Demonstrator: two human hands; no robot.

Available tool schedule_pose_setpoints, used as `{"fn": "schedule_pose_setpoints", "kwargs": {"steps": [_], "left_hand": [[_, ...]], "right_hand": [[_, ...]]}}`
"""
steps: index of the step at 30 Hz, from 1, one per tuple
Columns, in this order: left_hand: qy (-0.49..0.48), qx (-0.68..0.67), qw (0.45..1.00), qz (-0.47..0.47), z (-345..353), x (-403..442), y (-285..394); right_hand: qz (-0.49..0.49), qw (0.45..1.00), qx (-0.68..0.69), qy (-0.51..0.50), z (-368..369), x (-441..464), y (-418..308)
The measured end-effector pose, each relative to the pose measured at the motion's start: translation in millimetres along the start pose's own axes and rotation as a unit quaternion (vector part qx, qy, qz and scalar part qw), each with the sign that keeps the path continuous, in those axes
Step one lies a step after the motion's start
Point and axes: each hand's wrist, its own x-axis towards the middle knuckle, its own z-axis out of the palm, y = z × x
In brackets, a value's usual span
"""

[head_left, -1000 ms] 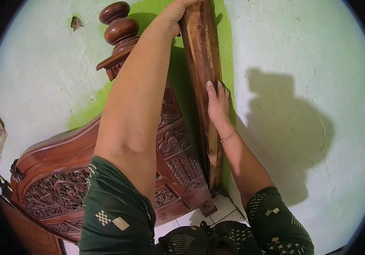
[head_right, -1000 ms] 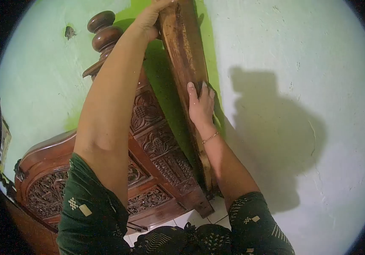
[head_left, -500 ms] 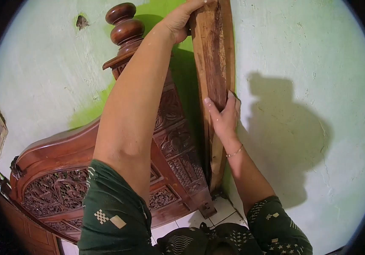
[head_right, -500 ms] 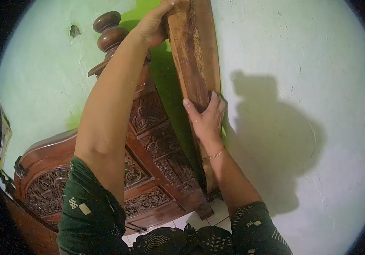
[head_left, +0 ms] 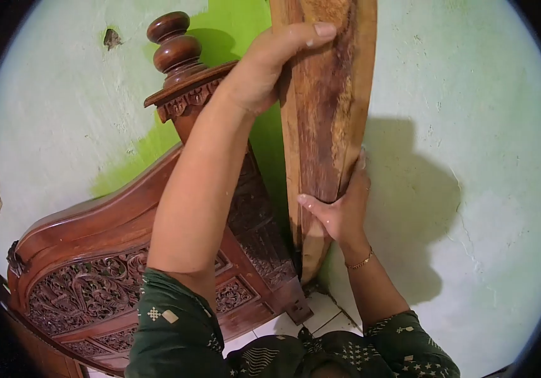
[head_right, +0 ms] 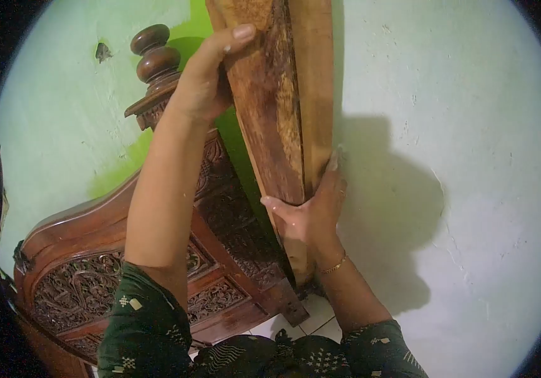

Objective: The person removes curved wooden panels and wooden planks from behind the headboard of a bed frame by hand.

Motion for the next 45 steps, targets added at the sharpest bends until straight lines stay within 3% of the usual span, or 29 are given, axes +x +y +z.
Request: {"fn": "schedule_pose_setpoints", "kwargs": {"steps": [2, 4, 6, 9, 11, 14, 16, 18, 21, 23, 27, 30, 32, 35, 45], "left_hand": [[0.026, 0.022, 0.999, 0.028, 5, -11, 1], [0.047, 0.045, 0.995, 0.075, 17, -21, 5], [0.044, -0.017, 0.996, 0.077, 26, -25, 6], [0.089, 0.019, 0.995, 0.051, 31, -28, -5], [0.132, 0.109, 0.98, 0.1, 40, -48, -12], [0.126, 0.164, 0.973, 0.099, 58, -85, -22], [0.115, 0.256, 0.952, 0.122, 64, -112, -32], [0.094, 0.213, 0.965, 0.117, 67, -126, -42], [0.095, 0.186, 0.974, 0.089, 73, -142, -43], [0.097, 0.171, 0.977, 0.084, 79, -142, -40], [0.044, 0.05, 0.993, 0.093, 92, -141, -36], [-0.005, -0.008, 0.995, 0.098, 110, -143, -37], [-0.067, -0.043, 0.993, 0.085, 122, -146, -38], [-0.076, -0.001, 0.996, 0.05, 139, -157, -27], [-0.101, -0.144, 0.984, 0.035, 176, -144, 24]], "right_hand": [[-0.014, 0.996, 0.057, -0.062, -11, 1, -1], [0.034, 0.99, 0.107, -0.081, -15, -6, -1], [0.063, 0.983, 0.153, -0.081, -17, -14, 5], [0.083, 0.966, 0.235, -0.073, -22, -22, 7], [0.1, 0.941, 0.312, -0.081, -32, -25, -6], [0.022, 0.947, 0.313, -0.071, -40, -33, -6], [0.087, 0.925, 0.322, -0.18, -56, -42, 9], [0.132, 0.913, 0.312, -0.23, -66, -48, -4], [0.141, 0.929, 0.297, -0.169, -71, -61, -30], [0.112, 0.944, 0.305, -0.065, -66, -72, -34], [0.139, 0.969, 0.204, -0.025, -77, -89, -45], [0.115, 0.958, 0.256, 0.053, -88, -103, -71], [0.13, 0.951, 0.275, 0.059, -101, -115, -79], [0.119, 0.96, 0.244, 0.076, -118, -131, -80], [0.071, 0.97, 0.174, 0.157, -167, -132, -137]]}}
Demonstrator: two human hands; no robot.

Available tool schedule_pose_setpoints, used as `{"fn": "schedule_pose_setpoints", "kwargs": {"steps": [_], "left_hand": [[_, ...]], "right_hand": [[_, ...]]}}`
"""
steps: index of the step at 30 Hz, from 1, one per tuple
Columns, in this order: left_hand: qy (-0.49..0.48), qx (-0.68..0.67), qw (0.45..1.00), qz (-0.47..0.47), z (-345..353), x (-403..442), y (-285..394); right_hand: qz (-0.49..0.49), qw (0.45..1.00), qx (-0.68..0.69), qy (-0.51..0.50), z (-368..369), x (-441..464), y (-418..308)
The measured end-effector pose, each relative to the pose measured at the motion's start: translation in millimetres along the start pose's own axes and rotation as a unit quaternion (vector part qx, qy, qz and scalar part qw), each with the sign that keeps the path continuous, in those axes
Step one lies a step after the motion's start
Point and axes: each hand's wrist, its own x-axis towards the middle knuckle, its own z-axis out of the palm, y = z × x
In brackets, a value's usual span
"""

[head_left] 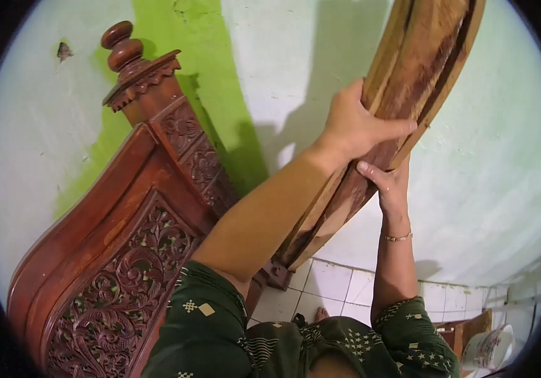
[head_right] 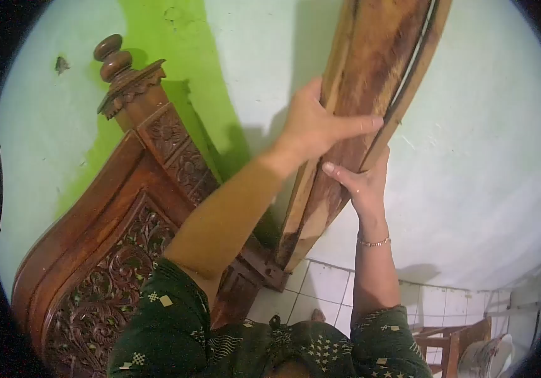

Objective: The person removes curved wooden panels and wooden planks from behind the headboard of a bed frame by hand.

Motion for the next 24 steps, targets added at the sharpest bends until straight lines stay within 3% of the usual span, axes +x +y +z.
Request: {"fn": "schedule_pose_setpoints", "kwargs": {"steps": [8, 11, 15, 20, 23, 24], "left_hand": [[-0.034, -0.1, 0.993, 0.047, 25, 27, 1], [-0.068, -0.096, 0.993, 0.006, 28, 39, -11], [-0.11, -0.094, 0.989, 0.033, 42, 45, -14], [-0.168, -0.128, 0.976, 0.043, 64, 48, -12], [-0.069, -0.074, 0.994, 0.037, 78, 43, -25], [-0.076, -0.076, 0.993, 0.049, 81, 44, -30]], "right_hand": [[-0.03, 0.992, -0.12, 0.011, -34, 15, -33], [0.01, 0.982, -0.175, 0.064, -45, 7, -39], [0.008, 0.98, -0.184, 0.071, -62, 1, -42], [0.03, 0.992, -0.125, 0.01, -98, 10, -43], [0.035, 0.993, -0.113, 0.006, -111, 9, -44], [0.037, 0.993, -0.109, -0.001, -115, 7, -45]]}}
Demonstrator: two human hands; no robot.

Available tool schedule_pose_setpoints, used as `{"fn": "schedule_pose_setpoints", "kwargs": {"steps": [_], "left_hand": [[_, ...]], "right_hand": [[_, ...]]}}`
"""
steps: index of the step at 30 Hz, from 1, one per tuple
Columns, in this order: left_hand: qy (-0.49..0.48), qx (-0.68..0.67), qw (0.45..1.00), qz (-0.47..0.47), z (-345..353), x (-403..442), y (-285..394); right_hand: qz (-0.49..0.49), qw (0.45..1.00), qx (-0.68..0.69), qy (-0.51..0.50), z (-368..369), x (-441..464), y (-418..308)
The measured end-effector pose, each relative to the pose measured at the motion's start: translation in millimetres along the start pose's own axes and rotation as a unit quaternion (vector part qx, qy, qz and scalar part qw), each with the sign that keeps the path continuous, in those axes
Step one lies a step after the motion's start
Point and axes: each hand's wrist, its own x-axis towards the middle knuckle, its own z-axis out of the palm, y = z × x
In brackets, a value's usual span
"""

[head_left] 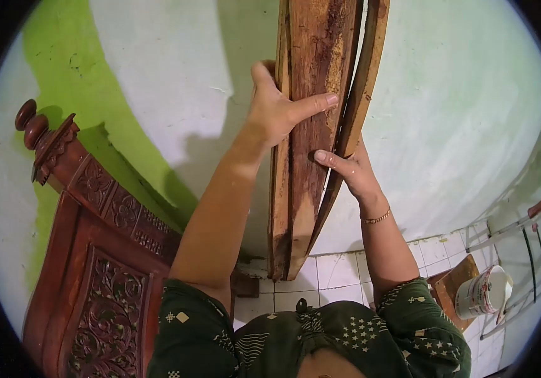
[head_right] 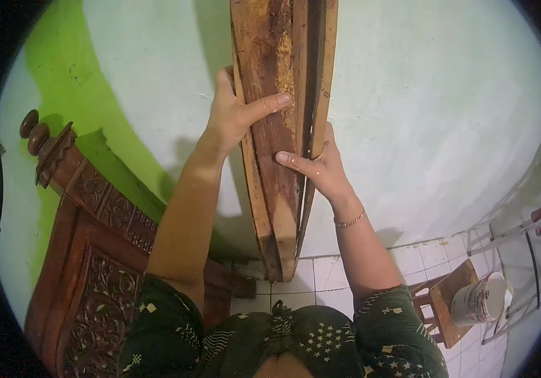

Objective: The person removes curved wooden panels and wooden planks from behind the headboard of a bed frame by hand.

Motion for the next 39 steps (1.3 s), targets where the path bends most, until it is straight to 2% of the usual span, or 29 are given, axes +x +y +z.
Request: {"fn": "schedule_pose_setpoints", "kwargs": {"steps": [2, 7, 10, 13, 17, 19, 21, 22, 25, 26, 29, 33, 36, 39], "left_hand": [[-0.013, -0.005, 1.0, 0.025, 1, 1, -5], [-0.068, -0.09, 0.994, -0.005, -5, -5, 8], [-0.088, -0.084, 0.992, 0.016, -21, -1, -4], [-0.134, -0.076, 0.988, -0.019, -28, -8, 21], [-0.035, -0.081, 0.995, -0.05, -32, -24, 20], [-0.004, -0.059, 0.995, -0.078, -37, -34, 23], [0.063, -0.012, 0.997, -0.036, -37, -45, 13], [0.095, 0.011, 0.995, -0.015, -36, -50, 9], [-0.006, -0.047, 0.999, 0.028, -39, -58, 22], [0.011, -0.087, 0.996, 0.03, -37, -59, 23], [-0.028, -0.044, 0.998, 0.017, -47, -64, 19], [-0.059, -0.091, 0.994, -0.014, -43, -64, 21], [-0.08, -0.121, 0.989, -0.022, -34, -60, 19], [-0.085, -0.13, 0.988, -0.018, -23, -58, 15]], "right_hand": [[0.002, 1.0, 0.005, -0.017, -7, -6, -1], [0.156, 0.979, 0.092, -0.099, -31, -18, -14], [0.123, 0.979, 0.129, -0.1, -30, -19, 0], [0.153, 0.977, 0.117, -0.088, -15, -19, -3], [0.144, 0.977, 0.14, -0.078, 5, -15, 2], [0.129, 0.984, 0.098, -0.071, 18, -17, -10], [0.099, 0.992, 0.054, -0.055, 32, -19, -16], [0.087, 0.99, 0.088, -0.068, 38, -21, -18], [0.043, 0.998, 0.042, 0.001, 60, -33, -13], [0.015, 1.0, -0.006, 0.015, 65, -36, -6], [-0.01, 0.998, -0.029, 0.05, 70, -54, -16], [0.054, 0.997, 0.052, -0.016, 50, -59, -23], [0.107, 0.991, 0.06, -0.062, 36, -65, -31], [0.097, 0.981, 0.139, -0.095, 13, -70, -22]]}}
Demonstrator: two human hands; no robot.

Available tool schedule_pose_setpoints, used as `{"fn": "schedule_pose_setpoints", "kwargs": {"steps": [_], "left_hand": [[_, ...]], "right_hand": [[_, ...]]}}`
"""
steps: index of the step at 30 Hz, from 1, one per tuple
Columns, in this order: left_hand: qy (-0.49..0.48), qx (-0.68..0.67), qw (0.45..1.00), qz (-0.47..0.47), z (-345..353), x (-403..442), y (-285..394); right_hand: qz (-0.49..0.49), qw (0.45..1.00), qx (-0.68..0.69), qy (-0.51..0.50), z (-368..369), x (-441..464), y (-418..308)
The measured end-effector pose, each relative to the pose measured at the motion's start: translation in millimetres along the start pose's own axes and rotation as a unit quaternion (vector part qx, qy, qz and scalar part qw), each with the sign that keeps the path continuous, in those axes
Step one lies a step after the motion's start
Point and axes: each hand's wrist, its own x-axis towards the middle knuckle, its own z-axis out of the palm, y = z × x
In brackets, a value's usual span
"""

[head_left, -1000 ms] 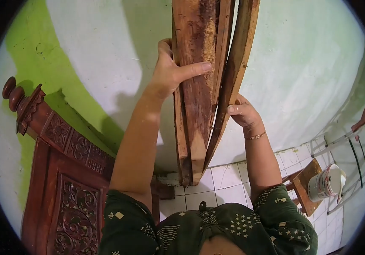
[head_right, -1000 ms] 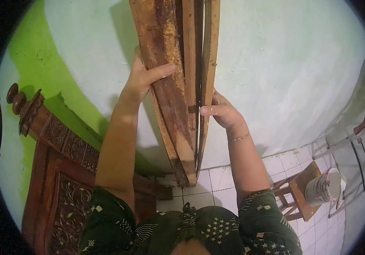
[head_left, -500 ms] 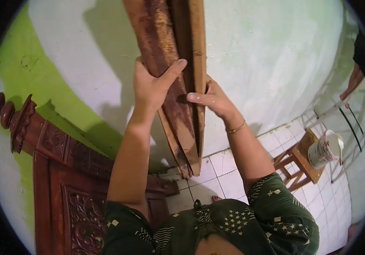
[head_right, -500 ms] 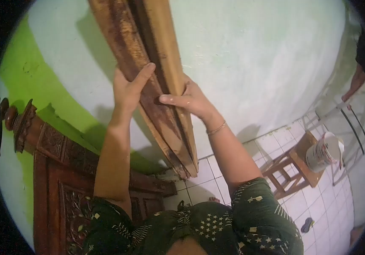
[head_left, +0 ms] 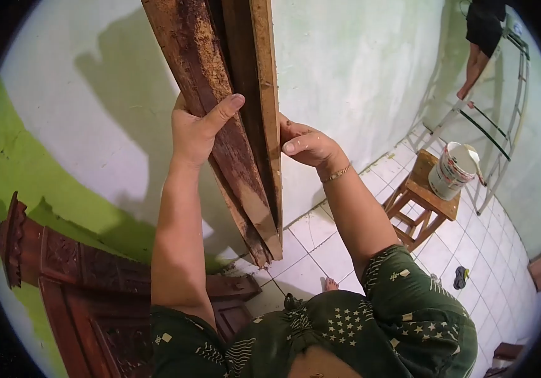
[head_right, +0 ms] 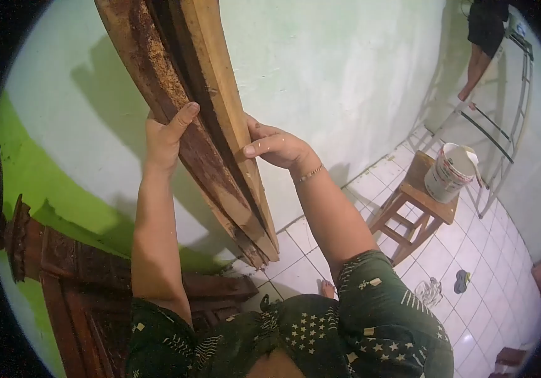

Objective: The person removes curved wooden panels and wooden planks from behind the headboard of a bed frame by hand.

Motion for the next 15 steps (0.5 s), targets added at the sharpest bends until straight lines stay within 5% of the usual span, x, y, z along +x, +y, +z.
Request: {"fn": "schedule_pose_setpoints", "kwargs": {"steps": [6, 15], "left_hand": [[-0.044, -0.051, 0.998, 0.02, 29, -3, -3], [-0.078, -0.145, 0.986, 0.031, 75, -6, -28]], "right_hand": [[0.065, 0.995, -0.013, 0.069, -18, -20, 4], [-0.025, 0.972, -0.051, 0.229, 10, -76, -5]]}}
